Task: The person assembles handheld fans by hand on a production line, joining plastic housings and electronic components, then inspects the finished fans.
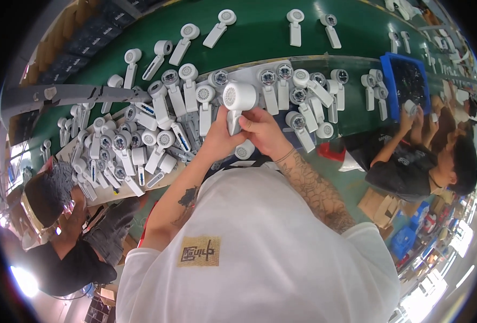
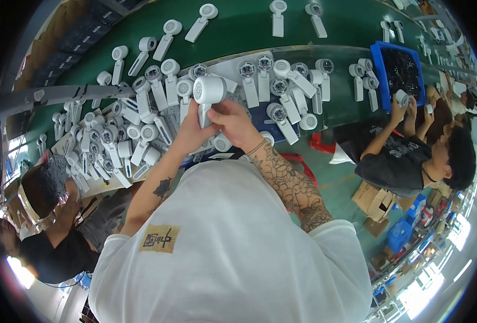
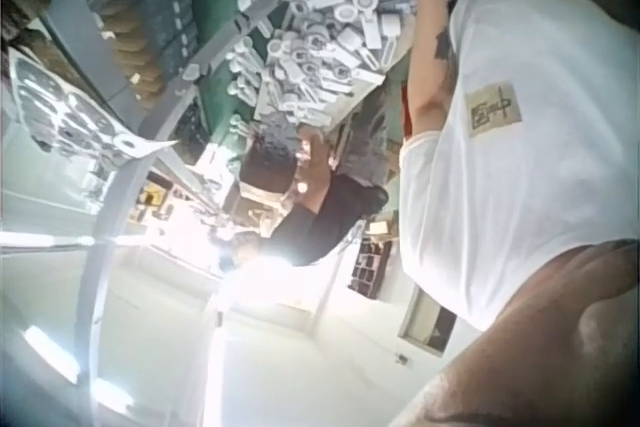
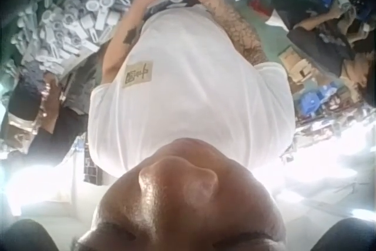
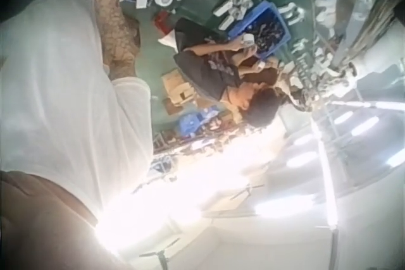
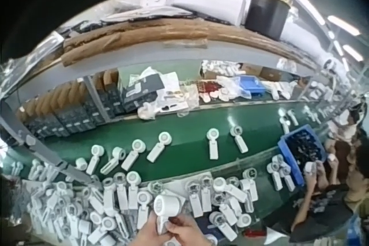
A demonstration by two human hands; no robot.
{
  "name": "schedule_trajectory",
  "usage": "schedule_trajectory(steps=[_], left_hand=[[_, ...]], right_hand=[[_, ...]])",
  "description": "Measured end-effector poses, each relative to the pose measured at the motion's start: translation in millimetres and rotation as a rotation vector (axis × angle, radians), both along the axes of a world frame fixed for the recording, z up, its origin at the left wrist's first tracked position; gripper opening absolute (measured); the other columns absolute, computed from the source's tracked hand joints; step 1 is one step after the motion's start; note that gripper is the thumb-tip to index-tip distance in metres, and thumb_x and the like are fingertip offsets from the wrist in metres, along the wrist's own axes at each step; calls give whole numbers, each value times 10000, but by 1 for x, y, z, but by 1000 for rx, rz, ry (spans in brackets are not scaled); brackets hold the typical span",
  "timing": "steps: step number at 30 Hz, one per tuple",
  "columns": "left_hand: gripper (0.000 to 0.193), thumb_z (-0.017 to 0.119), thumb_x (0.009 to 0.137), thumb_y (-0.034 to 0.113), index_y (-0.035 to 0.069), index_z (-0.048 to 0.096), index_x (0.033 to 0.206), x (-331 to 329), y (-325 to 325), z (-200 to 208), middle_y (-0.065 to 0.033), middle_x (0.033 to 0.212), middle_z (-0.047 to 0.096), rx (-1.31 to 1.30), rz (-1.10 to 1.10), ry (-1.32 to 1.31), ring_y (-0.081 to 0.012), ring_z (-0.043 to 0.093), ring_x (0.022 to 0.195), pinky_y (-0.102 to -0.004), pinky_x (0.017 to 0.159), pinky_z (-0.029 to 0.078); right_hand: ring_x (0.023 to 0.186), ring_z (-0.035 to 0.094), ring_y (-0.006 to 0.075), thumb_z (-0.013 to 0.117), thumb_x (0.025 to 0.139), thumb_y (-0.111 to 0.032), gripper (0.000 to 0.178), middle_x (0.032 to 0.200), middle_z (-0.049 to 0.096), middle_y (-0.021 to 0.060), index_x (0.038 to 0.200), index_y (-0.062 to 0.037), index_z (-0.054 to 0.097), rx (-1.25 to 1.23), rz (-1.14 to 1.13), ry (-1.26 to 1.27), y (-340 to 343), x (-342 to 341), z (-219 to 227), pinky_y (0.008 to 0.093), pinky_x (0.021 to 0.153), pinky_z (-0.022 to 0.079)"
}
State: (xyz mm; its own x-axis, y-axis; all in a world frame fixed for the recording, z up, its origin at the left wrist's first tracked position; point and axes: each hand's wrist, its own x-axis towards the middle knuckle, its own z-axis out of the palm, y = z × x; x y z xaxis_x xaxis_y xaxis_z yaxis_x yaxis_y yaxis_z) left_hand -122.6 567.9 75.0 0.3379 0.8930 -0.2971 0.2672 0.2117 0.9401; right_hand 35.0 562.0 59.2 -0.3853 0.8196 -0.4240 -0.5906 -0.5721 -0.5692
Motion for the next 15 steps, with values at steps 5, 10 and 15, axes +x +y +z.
schedule_trajectory(steps=[5, 10, 15], left_hand=[[701, 734, 769, 178, 26, 328, 1320, 0, -4, 4, -184, 1130, 596, -83, -41, -90, -293, 632, 991, -384, 854, 503], [671, 729, 803, 275, -23, 357, 1275, 12, 0, 17, -174, 1086, 593, -611, -101, -466, -255, 615, 968, -355, 840, 499], [424, 701, 849, 347, -33, 553, 964, 9, -12, 36, -187, 866, 600, 184, -42, 269, -261, 610, 672, -379, 601, 466]], right_hand=[[1112, 546, 203, 653, 874, -61, 423, 1207, 563, 71, 1274, -23, 523, -57, 9, 52, -4, 7, 1, 392, 959, 459], [1221, 520, 296, 649, 875, -164, 448, 1282, 547, 144, 1272, -44, 478, 132, 136, 132, 15, 13, 10, 419, 957, 485], [1081, 594, 337, 633, 873, -159, 272, 1090, 617, 174, 1100, -41, 540, -20, -203, 28, 18, 19, 18, 488, 948, 487]])
